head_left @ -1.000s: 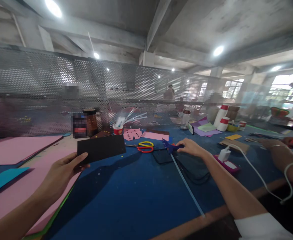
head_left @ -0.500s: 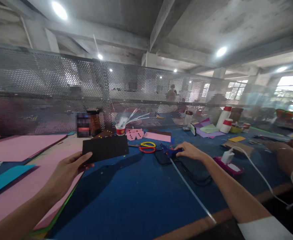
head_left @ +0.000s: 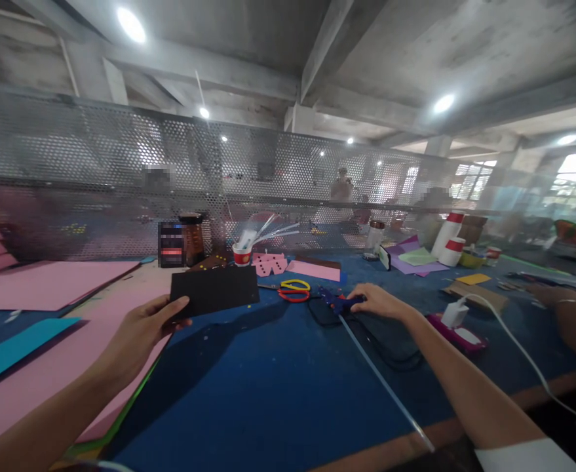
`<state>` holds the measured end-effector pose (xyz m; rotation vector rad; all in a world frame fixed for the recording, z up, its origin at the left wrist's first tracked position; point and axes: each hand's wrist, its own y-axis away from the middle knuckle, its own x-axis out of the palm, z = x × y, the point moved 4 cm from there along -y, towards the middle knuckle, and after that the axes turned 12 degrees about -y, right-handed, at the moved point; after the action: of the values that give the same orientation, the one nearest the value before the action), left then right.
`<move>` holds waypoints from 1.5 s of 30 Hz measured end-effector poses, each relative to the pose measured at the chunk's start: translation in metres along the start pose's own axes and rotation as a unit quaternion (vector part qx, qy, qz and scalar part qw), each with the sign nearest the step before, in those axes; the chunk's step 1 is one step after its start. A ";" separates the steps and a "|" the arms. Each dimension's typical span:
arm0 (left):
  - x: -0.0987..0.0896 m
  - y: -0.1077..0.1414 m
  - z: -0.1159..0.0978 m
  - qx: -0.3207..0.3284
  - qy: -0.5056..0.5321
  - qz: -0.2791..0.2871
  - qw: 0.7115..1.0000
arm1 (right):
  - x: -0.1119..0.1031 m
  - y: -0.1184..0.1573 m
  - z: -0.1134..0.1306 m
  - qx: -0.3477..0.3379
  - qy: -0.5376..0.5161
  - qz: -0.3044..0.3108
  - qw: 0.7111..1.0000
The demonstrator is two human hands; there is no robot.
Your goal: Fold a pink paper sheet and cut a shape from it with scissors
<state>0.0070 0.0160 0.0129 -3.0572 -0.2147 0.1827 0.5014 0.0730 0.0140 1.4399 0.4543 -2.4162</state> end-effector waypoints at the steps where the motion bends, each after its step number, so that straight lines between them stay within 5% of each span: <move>1: 0.000 0.000 0.000 -0.002 0.000 0.002 1.000 | 0.000 0.000 -0.001 0.001 0.001 0.002 1.000; 18: -0.001 0.006 -0.011 0.043 0.015 -0.003 0.999 | -0.005 -0.002 -0.017 0.033 -0.024 0.014 0.999; 21: -0.001 0.006 -0.011 0.049 0.020 0.002 0.999 | -0.021 -0.007 0.000 0.020 -0.003 -0.031 0.999; 25: -0.002 0.004 -0.009 0.046 0.028 -0.008 0.998 | -0.026 -0.026 0.053 -0.051 0.065 -0.045 0.996; 30: -0.001 0.003 -0.010 0.047 0.036 -0.009 0.998 | 0.005 -0.065 0.121 -0.123 0.167 0.018 0.978; 34: 0.000 0.004 -0.012 0.052 0.032 -0.010 0.998 | 0.035 -0.098 0.148 -0.108 0.263 0.080 0.956; 45: -0.002 0.006 -0.013 0.053 0.013 -0.009 0.998 | 0.075 -0.138 0.147 -0.062 0.304 0.133 0.941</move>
<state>0.0072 0.0085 0.0258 -2.9490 -0.2226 0.1471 0.2952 0.1313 0.0303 2.0286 0.4895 -1.6727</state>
